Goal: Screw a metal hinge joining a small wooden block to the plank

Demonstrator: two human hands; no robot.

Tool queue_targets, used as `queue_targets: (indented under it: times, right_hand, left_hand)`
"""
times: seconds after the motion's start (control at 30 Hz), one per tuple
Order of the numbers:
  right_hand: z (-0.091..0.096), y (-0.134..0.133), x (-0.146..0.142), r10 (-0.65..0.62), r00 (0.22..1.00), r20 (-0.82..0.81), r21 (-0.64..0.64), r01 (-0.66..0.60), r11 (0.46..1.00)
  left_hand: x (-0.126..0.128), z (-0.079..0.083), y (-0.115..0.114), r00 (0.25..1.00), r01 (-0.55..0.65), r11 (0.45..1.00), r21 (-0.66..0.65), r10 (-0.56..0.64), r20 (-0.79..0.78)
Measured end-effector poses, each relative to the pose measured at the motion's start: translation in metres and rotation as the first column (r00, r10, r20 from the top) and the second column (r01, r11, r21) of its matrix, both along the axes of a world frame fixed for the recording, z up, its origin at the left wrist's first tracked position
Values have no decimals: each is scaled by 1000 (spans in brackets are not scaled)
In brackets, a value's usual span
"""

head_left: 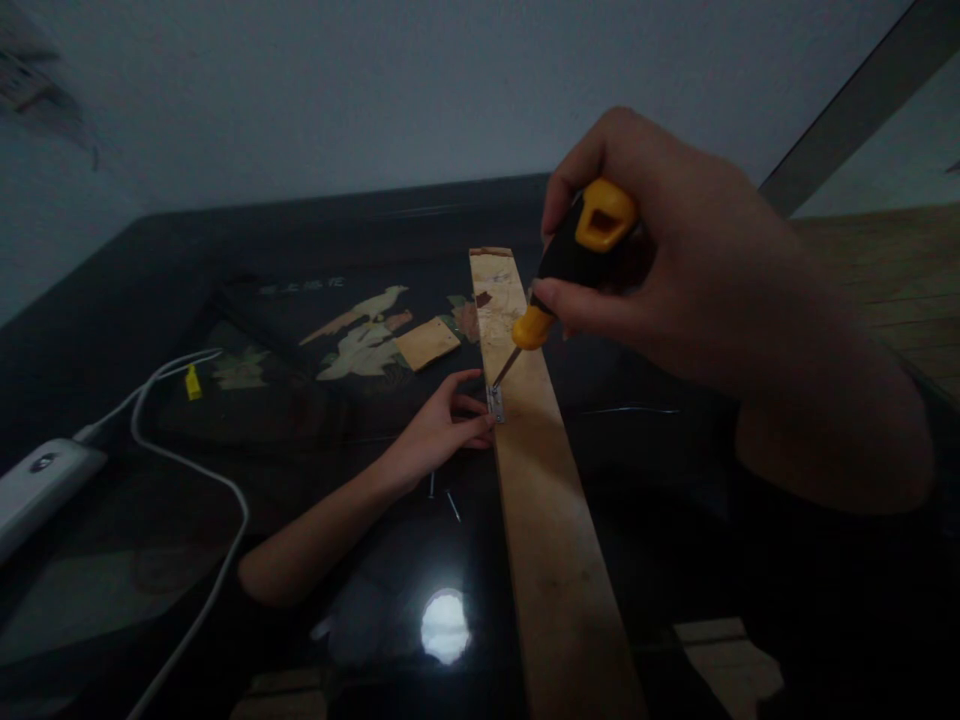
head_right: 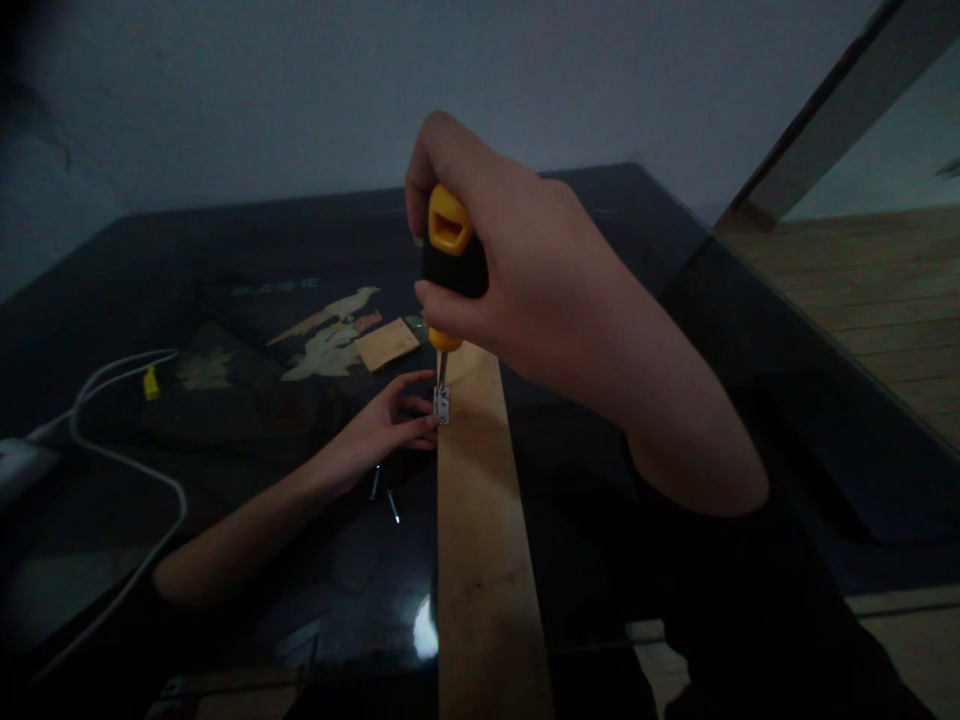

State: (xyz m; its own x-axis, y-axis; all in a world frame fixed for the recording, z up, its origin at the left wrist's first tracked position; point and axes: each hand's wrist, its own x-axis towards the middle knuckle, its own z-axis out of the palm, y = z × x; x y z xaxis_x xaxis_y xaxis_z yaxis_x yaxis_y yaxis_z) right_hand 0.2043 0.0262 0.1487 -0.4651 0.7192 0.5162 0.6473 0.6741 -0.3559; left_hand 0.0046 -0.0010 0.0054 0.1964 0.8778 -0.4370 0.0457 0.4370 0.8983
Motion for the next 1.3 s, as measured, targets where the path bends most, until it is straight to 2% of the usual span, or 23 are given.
queue_targets:
  times: [0.53, 0.9, 1.3]
  right_hand:
    - [-3, 3, -1, -33, 999, -13, -49, 32, 998]
    - [-2, 7, 6, -66, 996, 60, 5, 66, 998]
    - [-2, 13, 11, -59, 998, 17, -55, 60, 997]
  left_hand:
    - [-2, -5, 1, 1000, 11, 1000, 17, -12, 22]
    - [-4, -4, 0, 1000, 19, 1000, 19, -19, -4]
    - [-7, -5, -1, 999, 40, 999, 34, -40, 11]
